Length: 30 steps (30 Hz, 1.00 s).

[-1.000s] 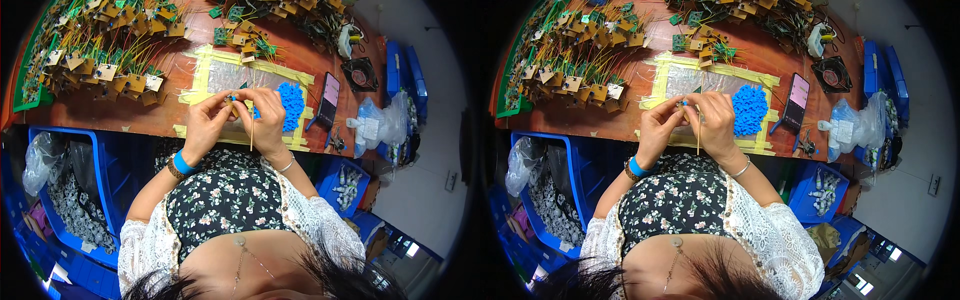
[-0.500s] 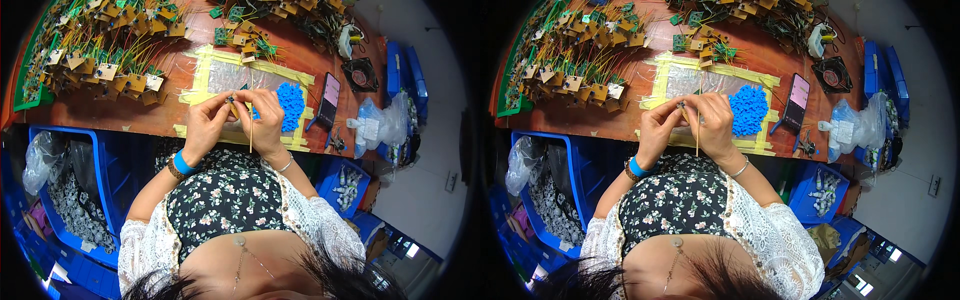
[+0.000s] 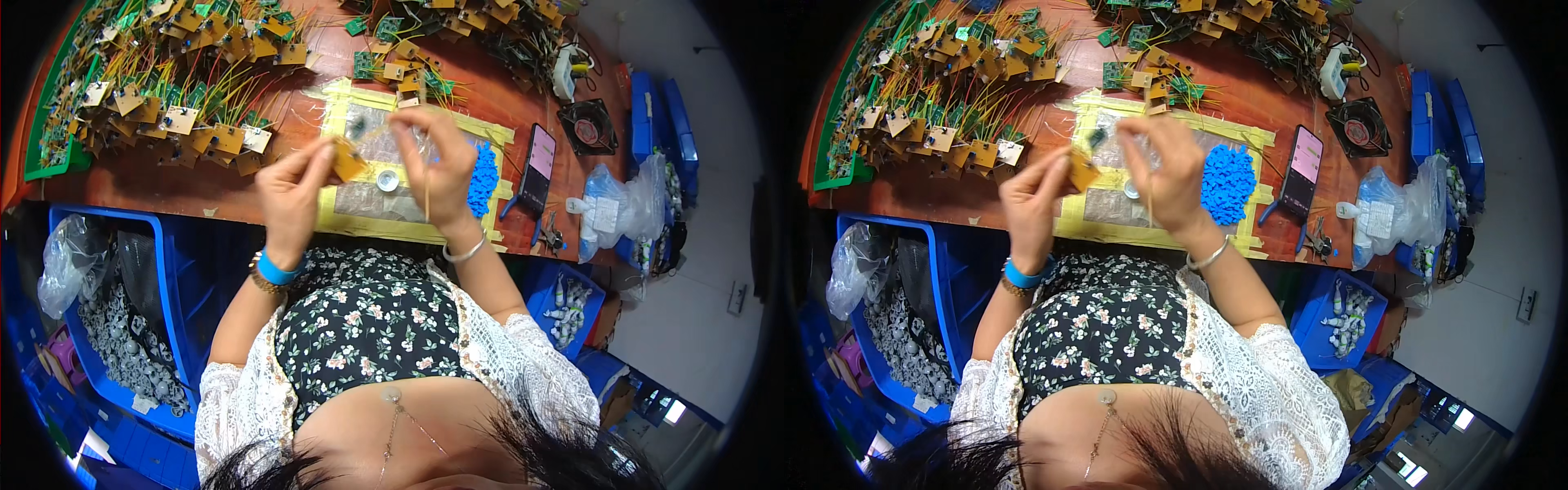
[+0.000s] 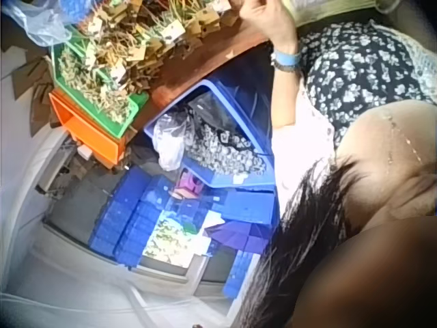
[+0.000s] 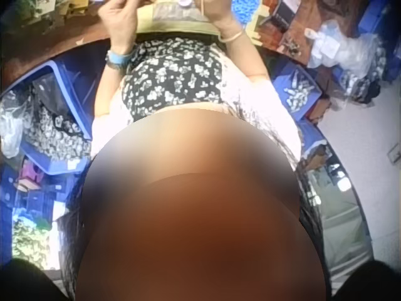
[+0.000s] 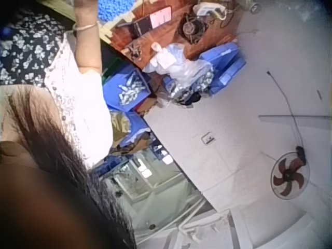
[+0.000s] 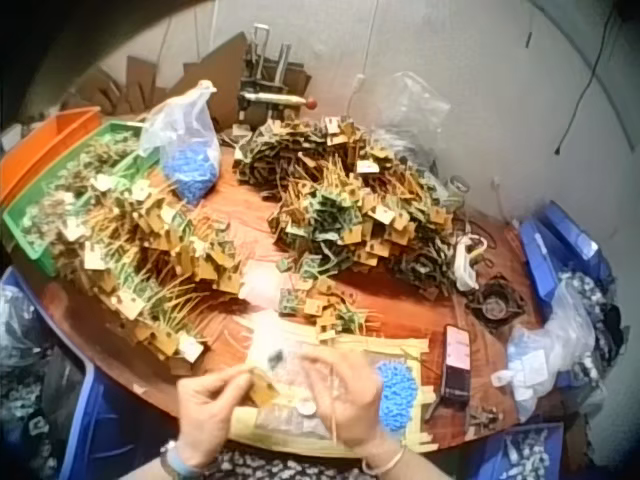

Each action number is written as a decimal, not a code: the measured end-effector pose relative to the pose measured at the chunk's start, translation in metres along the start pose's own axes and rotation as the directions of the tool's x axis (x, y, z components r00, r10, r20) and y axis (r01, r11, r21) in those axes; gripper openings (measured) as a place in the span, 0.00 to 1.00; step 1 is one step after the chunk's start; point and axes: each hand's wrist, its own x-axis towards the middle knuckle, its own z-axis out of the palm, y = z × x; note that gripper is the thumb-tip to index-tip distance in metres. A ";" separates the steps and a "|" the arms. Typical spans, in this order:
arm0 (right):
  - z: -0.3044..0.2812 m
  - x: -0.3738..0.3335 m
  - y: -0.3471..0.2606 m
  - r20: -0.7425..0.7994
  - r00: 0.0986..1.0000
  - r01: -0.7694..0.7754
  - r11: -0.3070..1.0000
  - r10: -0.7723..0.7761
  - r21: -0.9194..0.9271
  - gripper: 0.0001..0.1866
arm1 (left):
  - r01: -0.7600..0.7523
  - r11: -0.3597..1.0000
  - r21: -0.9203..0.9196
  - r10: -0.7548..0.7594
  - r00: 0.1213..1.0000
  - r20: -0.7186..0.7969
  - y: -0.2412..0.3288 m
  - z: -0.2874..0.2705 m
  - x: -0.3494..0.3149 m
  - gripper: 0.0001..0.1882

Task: Manually attaching small components to strips of electronic circuit boards at a factory workbench.

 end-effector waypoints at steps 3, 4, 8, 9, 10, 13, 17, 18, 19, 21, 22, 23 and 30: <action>0.002 0.033 0.039 -0.096 0.992 0.058 0.965 -0.086 -0.257 0.07 | -0.300 0.926 0.229 0.347 0.915 -0.204 0.030 -0.027 0.019 0.10; 0.005 0.041 0.057 -0.072 0.985 0.122 0.928 -0.157 -0.351 0.07 | -0.348 0.888 0.299 0.427 0.866 -0.261 0.040 -0.041 0.028 0.11; 0.008 0.066 0.105 -0.032 0.985 0.124 0.819 -0.171 -0.560 0.08 | -0.309 0.753 0.582 0.570 0.747 -0.341 0.066 -0.093 0.053 0.11; 0.009 0.067 0.112 0.000 0.998 0.056 0.788 -0.070 -0.614 0.08 | -0.275 0.594 0.756 0.656 0.709 -0.258 0.064 -0.106 0.060 0.10; 0.010 0.067 0.117 0.024 0.999 -0.010 0.743 0.035 -0.669 0.08 | -0.276 0.595 0.754 0.658 0.707 -0.260 0.063 -0.112 0.061 0.10; 0.016 0.063 0.127 0.007 0.992 -0.093 0.773 0.126 -0.628 0.09 | -0.040 0.194 0.980 0.700 0.706 -0.110 0.064 -0.116 0.061 0.10; 0.014 0.056 0.131 -0.014 0.996 -0.077 0.822 0.084 -0.565 0.08 | -0.008 0.150 0.989 0.759 0.642 -0.110 0.066 -0.104 0.055 0.12; 0.011 0.053 0.130 -0.007 0.999 -0.041 0.824 0.045 -0.566 0.07 | -0.012 0.151 0.988 0.757 0.644 -0.108 0.066 -0.093 0.050 0.12; 0.008 0.051 0.126 -0.009 0.999 -0.045 0.823 0.048 -0.567 0.07 | -0.099 0.157 0.983 0.783 0.618 -0.063 0.068 -0.082 0.045 0.12; 0.002 0.049 0.112 -0.104 0.994 -0.030 0.858 -0.027 -0.512 0.07 | -0.326 0.157 0.932 0.827 0.559 0.056 0.060 -0.067 0.042 0.15; 0.000 0.048 0.105 -0.106 0.994 -0.033 0.856 -0.025 -0.515 0.07 | -0.411 0.251 0.876 0.789 0.611 0.061 0.056 -0.052 0.037 0.13; -0.001 0.048 0.097 -0.150 0.985 0.007 0.900 -0.080 -0.437 0.07 | -0.465 0.381 0.799 0.738 0.673 0.040 0.047 -0.040 0.033 0.11; 0.014 0.032 0.049 -0.021 0.895 0.442 0.893 -0.445 -0.091 0.12 | 0.102 0.970 -0.222 -0.088 0.994 0.070 0.004 0.023 0.046 0.14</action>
